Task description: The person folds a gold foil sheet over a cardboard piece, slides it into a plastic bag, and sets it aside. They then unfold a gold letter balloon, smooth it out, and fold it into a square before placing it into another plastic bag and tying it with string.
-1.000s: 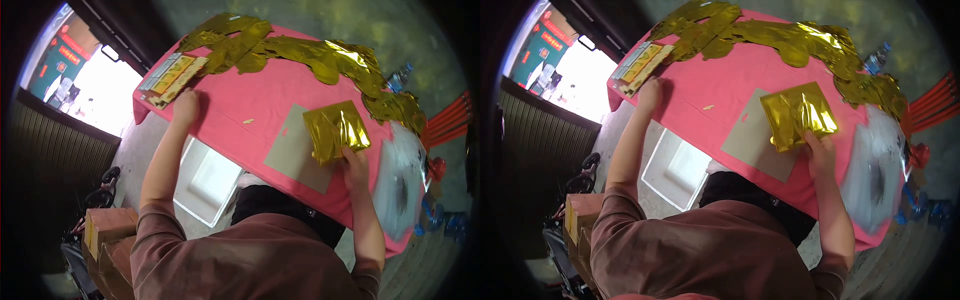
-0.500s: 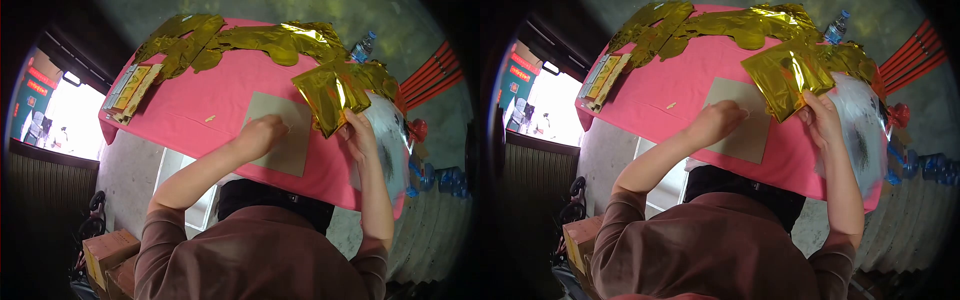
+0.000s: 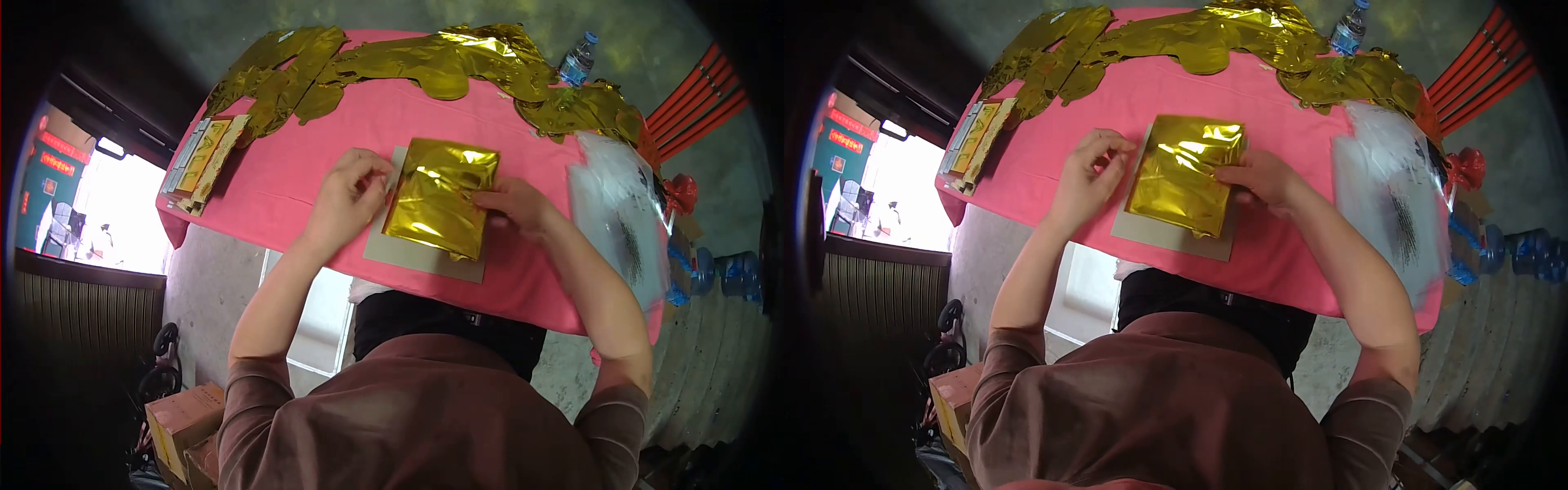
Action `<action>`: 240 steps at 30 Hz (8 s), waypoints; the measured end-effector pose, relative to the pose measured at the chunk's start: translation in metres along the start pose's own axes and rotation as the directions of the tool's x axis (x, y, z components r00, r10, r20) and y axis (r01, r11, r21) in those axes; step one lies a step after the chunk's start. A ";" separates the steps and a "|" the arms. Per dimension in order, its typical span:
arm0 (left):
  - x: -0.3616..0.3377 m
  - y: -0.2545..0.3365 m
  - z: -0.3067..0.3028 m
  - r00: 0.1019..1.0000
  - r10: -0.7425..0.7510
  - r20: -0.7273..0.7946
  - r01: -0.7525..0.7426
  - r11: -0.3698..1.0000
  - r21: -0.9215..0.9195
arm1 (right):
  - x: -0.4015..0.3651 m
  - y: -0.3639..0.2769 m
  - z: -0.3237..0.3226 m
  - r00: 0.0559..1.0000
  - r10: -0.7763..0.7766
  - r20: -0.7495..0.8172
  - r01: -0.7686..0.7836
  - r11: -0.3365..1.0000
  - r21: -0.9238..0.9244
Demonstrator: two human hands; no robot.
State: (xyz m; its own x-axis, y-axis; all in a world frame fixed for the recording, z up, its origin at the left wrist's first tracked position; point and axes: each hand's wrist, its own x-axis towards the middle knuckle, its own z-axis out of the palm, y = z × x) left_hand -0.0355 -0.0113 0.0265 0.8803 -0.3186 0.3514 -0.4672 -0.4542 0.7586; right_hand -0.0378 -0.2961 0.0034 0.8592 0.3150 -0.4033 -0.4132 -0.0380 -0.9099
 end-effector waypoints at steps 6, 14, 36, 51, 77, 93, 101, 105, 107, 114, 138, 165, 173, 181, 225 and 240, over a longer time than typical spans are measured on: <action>-0.008 0.000 0.037 0.937 0.216 0.276 -0.256 0.959 0.119 | 0.013 0.007 -0.006 0.975 0.218 0.037 -0.211 0.967 -0.143; -0.008 -0.003 0.064 0.862 0.145 0.486 -0.364 0.844 0.393 | 0.002 0.001 0.008 0.992 0.119 -0.043 -0.127 0.943 -0.306; -0.010 0.000 0.069 0.861 0.085 0.501 -0.353 0.809 0.470 | 0.001 0.004 0.001 0.930 -0.131 0.343 0.360 0.146 -0.921; -0.004 0.030 0.065 0.795 0.338 0.504 -0.423 0.904 0.062 | 0.004 0.001 -0.005 0.926 -0.040 0.376 0.377 0.154 -0.913; -0.013 0.035 0.081 0.636 0.543 0.549 -0.746 0.615 0.256 | 0.007 0.002 -0.009 0.921 -0.026 0.389 0.388 0.154 -0.909; -0.001 0.019 0.070 0.565 0.593 0.574 -0.760 0.644 0.083 | 0.006 0.002 -0.007 0.926 -0.023 0.378 0.375 0.192 -0.907; -0.011 0.026 0.072 0.698 0.511 0.502 -0.636 0.765 0.106 | 0.005 0.003 -0.006 0.928 -0.033 0.372 0.370 0.202 -0.907; -0.014 0.031 0.077 0.756 0.439 0.485 -0.585 0.786 0.201 | 0.006 0.004 -0.007 0.927 -0.037 0.374 0.374 0.200 -0.906; -0.016 0.034 0.080 0.765 0.437 0.474 -0.583 0.782 0.221 | 0.007 0.004 -0.008 0.925 -0.039 0.378 0.378 0.208 -0.902; -0.006 0.035 0.074 0.603 0.510 0.613 -0.708 0.697 0.116 | 0.003 0.003 0.003 0.950 -0.029 0.311 0.312 0.149 -0.938; -0.021 0.020 0.044 0.630 0.456 0.628 -0.705 0.676 0.216 | 0.003 -0.003 0.007 0.962 0.042 0.271 0.263 0.145 -0.954; -0.016 0.032 0.074 0.574 0.549 0.607 -0.764 0.626 0.157 | 0.007 0.000 0.003 0.957 0.033 0.287 0.280 0.141 -0.950; -0.018 0.030 0.050 0.530 0.499 0.686 -0.779 0.605 0.163 | 0.004 -0.004 0.004 0.957 0.047 0.285 0.277 0.130 -0.952; -0.029 0.007 0.019 0.711 0.511 0.483 -0.659 0.724 0.203 | 0.002 -0.006 0.007 0.961 0.057 0.271 0.261 0.144 -0.954; 0.013 -0.024 0.052 0.848 0.163 0.505 -0.355 0.882 0.310 | -0.021 0.001 -0.011 0.977 -0.011 0.214 0.213 0.152 -0.965; 0.087 -0.026 0.061 0.920 -0.254 0.298 0.026 0.799 0.600 | -0.016 0.000 -0.005 0.981 0.025 0.194 0.188 0.148 -0.971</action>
State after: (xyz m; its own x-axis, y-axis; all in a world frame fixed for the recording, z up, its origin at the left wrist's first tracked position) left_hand 0.0478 -0.0780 0.0039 0.9042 -0.4259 -0.0328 -0.3998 -0.8708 0.2861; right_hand -0.0503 -0.3056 0.0097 0.7737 0.4919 -0.3992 0.3937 -0.8670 -0.3055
